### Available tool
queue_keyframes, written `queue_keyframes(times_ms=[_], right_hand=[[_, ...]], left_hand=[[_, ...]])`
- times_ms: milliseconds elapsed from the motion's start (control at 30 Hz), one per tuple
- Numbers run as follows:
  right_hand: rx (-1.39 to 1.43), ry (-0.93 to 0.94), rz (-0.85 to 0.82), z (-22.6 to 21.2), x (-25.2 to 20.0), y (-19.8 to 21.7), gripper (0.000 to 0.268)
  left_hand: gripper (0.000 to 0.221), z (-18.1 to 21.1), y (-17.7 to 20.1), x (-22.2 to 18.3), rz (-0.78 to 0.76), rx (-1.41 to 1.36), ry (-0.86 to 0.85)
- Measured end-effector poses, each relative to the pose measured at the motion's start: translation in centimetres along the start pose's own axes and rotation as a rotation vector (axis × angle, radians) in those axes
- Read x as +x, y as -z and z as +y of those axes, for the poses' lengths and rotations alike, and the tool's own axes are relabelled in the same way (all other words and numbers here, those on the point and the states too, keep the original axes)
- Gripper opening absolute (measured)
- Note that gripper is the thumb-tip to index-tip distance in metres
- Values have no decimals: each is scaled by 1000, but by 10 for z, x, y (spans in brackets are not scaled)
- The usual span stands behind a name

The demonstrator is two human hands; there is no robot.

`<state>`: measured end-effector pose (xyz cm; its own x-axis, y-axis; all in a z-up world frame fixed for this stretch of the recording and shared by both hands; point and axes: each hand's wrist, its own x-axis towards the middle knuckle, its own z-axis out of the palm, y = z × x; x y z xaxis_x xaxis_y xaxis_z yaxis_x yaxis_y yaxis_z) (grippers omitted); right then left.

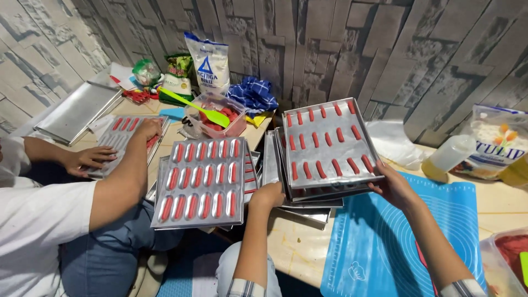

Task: Piping dough into molds and leveling it with a spatula.

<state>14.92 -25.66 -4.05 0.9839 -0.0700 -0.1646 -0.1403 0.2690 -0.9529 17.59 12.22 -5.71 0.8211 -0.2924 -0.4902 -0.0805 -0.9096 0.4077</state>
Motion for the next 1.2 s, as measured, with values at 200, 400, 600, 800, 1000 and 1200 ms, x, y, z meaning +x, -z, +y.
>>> queue_keyframes(times_ms=[200,400,600,800,1000,1200], right_hand=[[-81,-97,-88,4,21,-2,40],[-351,-155,-68,-25,10,-17,54],[-965,-132,-94,-53,20,-22,57],[-1408,41,-100,-52,26,-15,54],[-1178,-196,-83,-30,36,-14,84],[-462,-378,72,-18,23,-17,62]], left_hand=[[50,17,14,-24,12,30,-34],[51,5,-6,12,38,-20,2],[66,25,17,-16,97,-194,-10],[78,17,2,7,81,-225,-12],[76,48,17,-22,75,-242,-56],[71,51,24,-24,176,-434,-80]])
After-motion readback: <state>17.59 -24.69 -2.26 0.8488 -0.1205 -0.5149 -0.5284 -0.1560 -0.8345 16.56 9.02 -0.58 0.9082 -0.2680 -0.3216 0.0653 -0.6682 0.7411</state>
